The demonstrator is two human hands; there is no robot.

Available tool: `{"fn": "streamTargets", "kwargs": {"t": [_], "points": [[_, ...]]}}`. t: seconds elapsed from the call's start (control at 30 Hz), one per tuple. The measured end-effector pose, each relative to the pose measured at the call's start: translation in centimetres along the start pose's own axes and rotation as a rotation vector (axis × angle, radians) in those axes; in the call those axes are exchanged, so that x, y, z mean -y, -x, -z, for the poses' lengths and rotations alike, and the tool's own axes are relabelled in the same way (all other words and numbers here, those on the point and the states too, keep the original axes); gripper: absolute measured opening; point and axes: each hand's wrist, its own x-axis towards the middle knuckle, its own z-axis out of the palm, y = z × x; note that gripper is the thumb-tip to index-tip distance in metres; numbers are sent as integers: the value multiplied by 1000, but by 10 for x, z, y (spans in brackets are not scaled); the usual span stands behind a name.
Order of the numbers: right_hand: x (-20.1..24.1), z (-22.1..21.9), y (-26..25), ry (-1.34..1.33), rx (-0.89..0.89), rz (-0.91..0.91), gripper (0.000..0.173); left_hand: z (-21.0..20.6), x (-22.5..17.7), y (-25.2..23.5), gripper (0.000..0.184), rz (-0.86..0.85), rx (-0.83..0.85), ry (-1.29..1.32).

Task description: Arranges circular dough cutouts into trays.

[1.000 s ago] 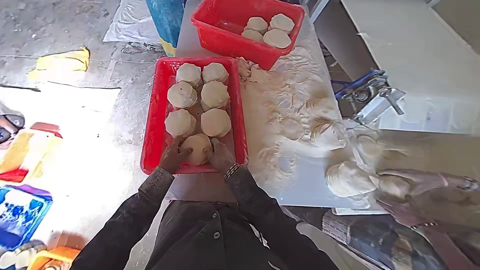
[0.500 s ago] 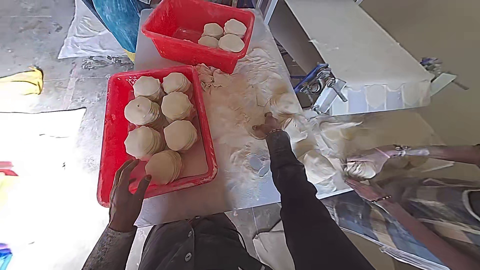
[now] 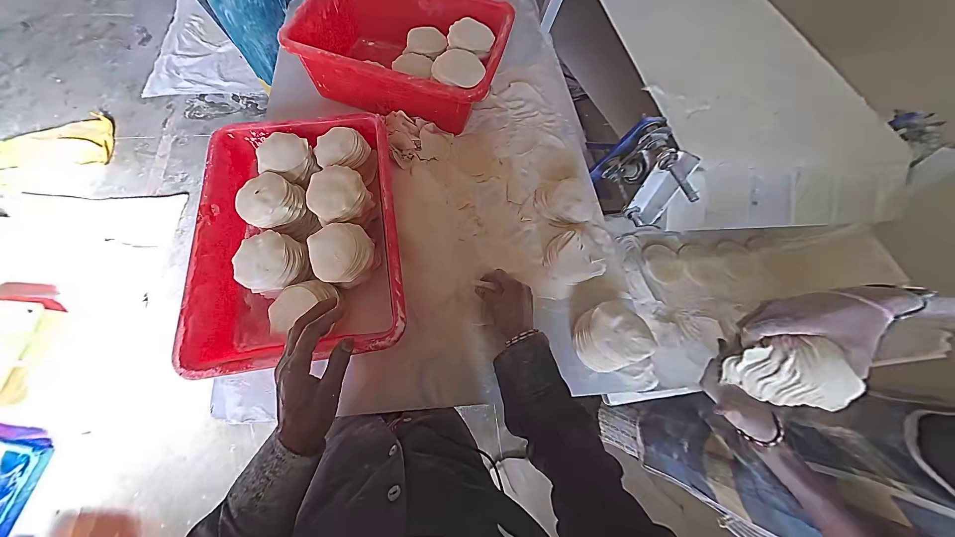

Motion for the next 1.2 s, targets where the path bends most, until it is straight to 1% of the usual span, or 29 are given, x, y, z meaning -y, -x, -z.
{"fn": "streamTargets", "kwargs": {"t": [0.03, 0.07, 0.13, 0.2, 0.27, 0.3, 0.33, 0.37, 0.43, 0.5, 0.57, 0.6, 0.7, 0.73, 0.77, 0.83, 0.87, 0.9, 0.93, 1.0, 1.1, 1.2], "points": [[2, -2, -1, 21, 61, -19, 28, -7, -2, -1, 40, -20, 17, 5], [6, -1, 2, -28, 63, -3, 26, -13, -5, -2, 38, -34, 41, 21], [17, 5, 18, -244, 4, 102, 20, -26, -10, -2, 38, -18, 116, 100], [39, 14, 35, -506, 28, 241, 16, -40, -17, -6, 50, 112, 214, 254], [69, 22, 52, -719, 144, 354, 14, -52, -23, -13, 61, 309, 293, 526], [85, 23, 58, -782, 213, 385, 14, -55, -27, -16, 61, 423, 306, 684], [98, 21, 63, -811, 271, 396, 15, -57, -31, -19, 57, 531, 285, 820], [109, 16, 66, -806, 309, 392, 18, -55, -35, -22, 47, 620, 248, 927], [124, -3, 67, -731, 351, 344, 27, -44, -36, -27, 29, 714, 137, 1045], [136, -27, 64, -667, 390, 281, 38, -23, -22, -30, 19, 698, 54, 962], [151, -53, 63, -659, 430, 234, 45, 4, 1, -30, 16, 630, -10, 835], [160, -66, 63, -667, 441, 225, 46, 17, 12, -31, 17, 596, -43, 786], [186, -105, 59, -682, 458, 252, 38, 51, 40, -40, 18, 500, -133, 611], [193, -119, 56, -638, 450, 273, 35, 58, 54, -43, 20, 481, -126, 507], [198, -134, 51, -537, 432, 298, 33, 65, 71, -46, 25, 480, -68, 361], [205, -155, 43, -166, 455, 322, 36, 76, 100, -51, 43, 526, 182, 62], [208, -161, 42, 12, 484, 324, 38, 78, 109, -53, 49, 546, 282, -32], [210, -163, 43, 119, 491, 326, 39, 80, 115, -53, 52, 541, 322, -78], [211, -159, 45, 173, 485, 323, 39, 81, 118, -53, 53, 525, 327, -88], [206, -145, 52, 136, 440, 318, 36, 84, 123, -48, 55, 471, 327, -95], [186, -106, 56, 2, 239, 312, 30, 91, 134, -46, 55, 340, 308, -111], [146, -48, 32, -23, 35, 163, 28, 98, 137, -44, 55, 294, 270, -138]]}}
